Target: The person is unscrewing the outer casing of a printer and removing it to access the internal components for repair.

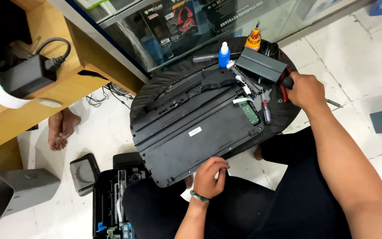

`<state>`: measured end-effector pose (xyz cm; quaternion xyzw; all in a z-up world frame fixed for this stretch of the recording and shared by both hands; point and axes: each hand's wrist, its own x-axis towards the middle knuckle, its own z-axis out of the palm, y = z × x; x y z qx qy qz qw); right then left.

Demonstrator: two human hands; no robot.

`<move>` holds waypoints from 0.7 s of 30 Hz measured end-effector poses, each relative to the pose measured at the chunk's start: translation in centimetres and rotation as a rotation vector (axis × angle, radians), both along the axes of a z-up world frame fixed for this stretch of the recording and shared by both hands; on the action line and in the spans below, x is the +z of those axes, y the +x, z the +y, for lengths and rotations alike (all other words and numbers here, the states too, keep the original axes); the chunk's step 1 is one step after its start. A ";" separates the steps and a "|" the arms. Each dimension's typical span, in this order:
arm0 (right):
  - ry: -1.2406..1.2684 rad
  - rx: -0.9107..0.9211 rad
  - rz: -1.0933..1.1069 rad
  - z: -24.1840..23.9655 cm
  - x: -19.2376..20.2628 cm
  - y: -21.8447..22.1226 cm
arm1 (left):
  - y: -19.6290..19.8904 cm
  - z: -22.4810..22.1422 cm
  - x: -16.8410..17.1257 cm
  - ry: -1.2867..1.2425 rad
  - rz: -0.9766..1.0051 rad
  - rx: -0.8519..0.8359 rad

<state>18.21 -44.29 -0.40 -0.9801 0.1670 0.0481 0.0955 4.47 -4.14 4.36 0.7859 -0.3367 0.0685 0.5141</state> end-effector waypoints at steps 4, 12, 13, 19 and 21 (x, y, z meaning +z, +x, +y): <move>0.055 -0.019 0.054 0.7 1.6 -0.1 | 0.1 0.2 -0.5 0.000 0.070 0.001; 0.029 -0.016 0.165 0.5 1.7 -0.4 | 0.3 0.3 -0.4 -0.066 0.041 0.004; 0.028 -0.016 0.164 0.8 2.2 -0.3 | 0.3 0.3 -0.5 -0.067 0.041 0.005; 0.151 -0.096 0.123 0.9 2.3 0.0 | 0.1 0.3 -0.7 -0.109 0.112 0.020; 0.118 -0.095 0.139 0.9 2.4 0.0 | 0.0 0.3 -0.9 -0.107 0.124 0.029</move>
